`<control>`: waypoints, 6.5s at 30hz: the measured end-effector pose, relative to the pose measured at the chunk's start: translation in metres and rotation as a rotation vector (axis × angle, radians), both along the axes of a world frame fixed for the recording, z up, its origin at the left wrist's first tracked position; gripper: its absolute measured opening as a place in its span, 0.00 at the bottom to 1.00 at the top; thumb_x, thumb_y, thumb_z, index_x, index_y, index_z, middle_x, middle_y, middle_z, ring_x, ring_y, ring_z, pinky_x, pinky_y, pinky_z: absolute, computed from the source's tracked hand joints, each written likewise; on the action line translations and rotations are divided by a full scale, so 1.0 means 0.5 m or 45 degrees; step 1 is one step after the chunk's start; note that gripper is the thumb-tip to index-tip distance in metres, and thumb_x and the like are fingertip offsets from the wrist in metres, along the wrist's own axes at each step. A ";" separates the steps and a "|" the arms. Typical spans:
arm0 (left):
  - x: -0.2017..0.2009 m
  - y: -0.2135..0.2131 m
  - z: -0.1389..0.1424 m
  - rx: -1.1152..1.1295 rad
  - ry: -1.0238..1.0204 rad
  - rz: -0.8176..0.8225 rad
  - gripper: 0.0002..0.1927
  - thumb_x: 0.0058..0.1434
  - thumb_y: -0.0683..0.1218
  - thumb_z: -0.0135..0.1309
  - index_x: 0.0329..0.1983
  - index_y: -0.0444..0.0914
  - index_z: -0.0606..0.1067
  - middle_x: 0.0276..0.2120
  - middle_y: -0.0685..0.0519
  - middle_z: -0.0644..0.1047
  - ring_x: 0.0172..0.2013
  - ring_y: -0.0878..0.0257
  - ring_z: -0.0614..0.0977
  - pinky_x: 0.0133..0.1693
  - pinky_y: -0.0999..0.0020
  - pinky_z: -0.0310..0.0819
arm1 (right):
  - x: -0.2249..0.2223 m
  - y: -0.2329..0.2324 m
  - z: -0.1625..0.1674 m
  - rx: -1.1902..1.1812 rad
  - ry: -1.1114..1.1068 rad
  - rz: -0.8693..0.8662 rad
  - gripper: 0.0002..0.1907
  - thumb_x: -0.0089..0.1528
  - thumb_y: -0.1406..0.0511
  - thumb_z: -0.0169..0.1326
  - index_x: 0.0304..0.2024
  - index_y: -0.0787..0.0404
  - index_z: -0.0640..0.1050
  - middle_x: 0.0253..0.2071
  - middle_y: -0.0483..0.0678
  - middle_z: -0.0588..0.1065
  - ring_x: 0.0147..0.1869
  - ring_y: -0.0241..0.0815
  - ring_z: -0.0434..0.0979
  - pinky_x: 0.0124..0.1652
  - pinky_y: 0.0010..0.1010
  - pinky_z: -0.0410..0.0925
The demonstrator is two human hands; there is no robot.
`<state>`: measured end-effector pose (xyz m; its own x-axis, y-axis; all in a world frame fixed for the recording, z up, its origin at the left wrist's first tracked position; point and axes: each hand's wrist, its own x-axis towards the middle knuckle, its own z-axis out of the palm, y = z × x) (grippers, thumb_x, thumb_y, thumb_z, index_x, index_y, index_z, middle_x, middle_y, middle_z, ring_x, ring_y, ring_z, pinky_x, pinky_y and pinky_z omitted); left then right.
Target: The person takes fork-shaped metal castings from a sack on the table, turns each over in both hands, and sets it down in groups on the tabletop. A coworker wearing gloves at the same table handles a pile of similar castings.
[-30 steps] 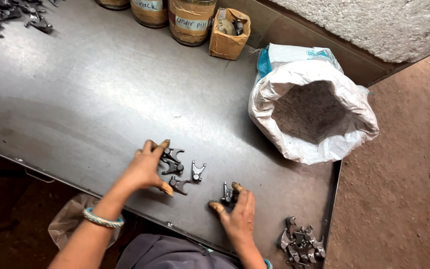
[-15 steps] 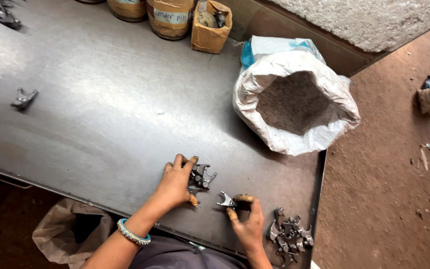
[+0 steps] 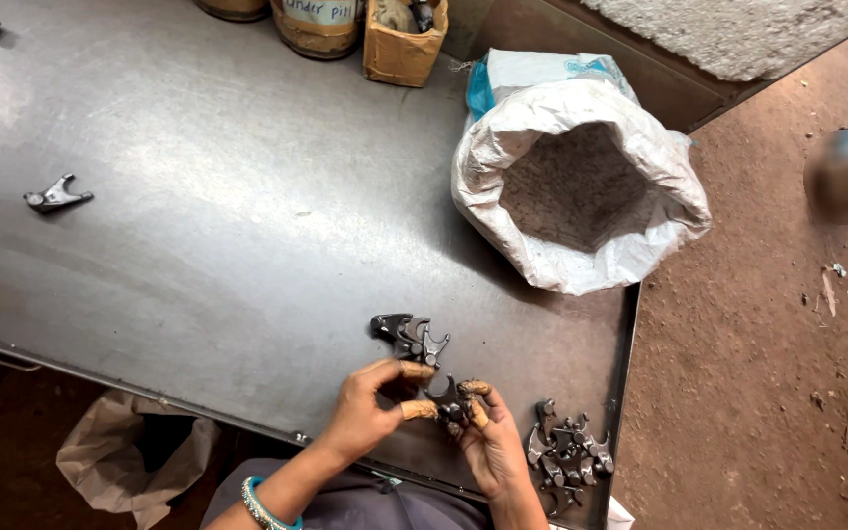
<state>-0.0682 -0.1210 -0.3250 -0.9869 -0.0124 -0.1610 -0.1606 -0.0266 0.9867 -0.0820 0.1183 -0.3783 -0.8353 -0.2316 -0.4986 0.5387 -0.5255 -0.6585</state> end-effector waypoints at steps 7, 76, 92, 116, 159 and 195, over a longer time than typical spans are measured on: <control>0.013 0.036 -0.063 0.605 -0.241 0.094 0.09 0.55 0.38 0.67 0.38 0.32 0.82 0.27 0.54 0.81 0.26 0.70 0.79 0.28 0.74 0.73 | 0.009 0.006 -0.025 0.026 -0.120 0.047 0.13 0.64 0.64 0.57 0.50 0.62 0.77 0.37 0.43 0.78 0.36 0.33 0.76 0.35 0.27 0.72; -0.162 0.041 0.025 -0.871 0.179 -0.097 0.45 0.35 0.58 0.76 0.60 0.52 0.75 0.65 0.49 0.67 0.53 0.48 0.77 0.52 0.56 0.75 | -0.057 0.358 0.092 1.479 0.583 -0.502 0.10 0.59 0.68 0.66 0.42 0.65 0.81 0.36 0.47 0.80 0.36 0.34 0.77 0.38 0.25 0.71; -0.119 -0.058 -0.032 -0.879 0.046 -0.135 0.53 0.34 0.43 0.77 0.67 0.46 0.67 0.60 0.46 0.65 0.57 0.43 0.72 0.56 0.54 0.70 | -0.136 -0.080 0.001 1.602 0.942 0.302 0.14 0.49 0.68 0.70 0.36 0.61 0.80 0.37 0.48 0.78 0.40 0.46 0.77 0.41 0.35 0.72; -0.323 -0.069 0.031 -1.029 0.602 0.265 0.23 0.48 0.53 0.69 0.48 0.48 0.80 0.77 0.53 0.49 0.73 0.30 0.35 0.59 0.12 0.41 | -0.075 -0.017 -0.020 -0.237 -0.145 0.053 0.21 0.63 0.63 0.57 0.59 0.55 0.74 0.39 0.42 0.78 0.38 0.36 0.77 0.28 0.25 0.66; -0.170 -0.098 -0.036 -0.706 0.124 0.017 0.23 0.48 0.46 0.69 0.50 0.43 0.82 0.43 0.53 0.79 0.39 0.53 0.81 0.43 0.60 0.75 | -0.073 -0.186 0.075 1.912 0.961 0.443 0.24 0.47 0.63 0.72 0.43 0.58 0.77 0.43 0.48 0.77 0.50 0.52 0.74 0.51 0.41 0.68; -0.016 -0.118 -0.121 0.789 -0.290 0.278 0.11 0.59 0.38 0.63 0.44 0.31 0.82 0.34 0.50 0.84 0.34 0.66 0.84 0.37 0.69 0.81 | -0.028 -0.197 -0.001 0.231 0.174 0.123 0.24 0.58 0.77 0.58 0.57 0.65 0.72 0.48 0.50 0.76 0.49 0.41 0.77 0.46 0.34 0.72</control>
<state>-0.0764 -0.1798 -0.3853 -0.9131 -0.0453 -0.4052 -0.2888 -0.6295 0.7214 -0.0962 0.0200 -0.3787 -0.8760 -0.2308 -0.4235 0.4805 -0.3420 -0.8075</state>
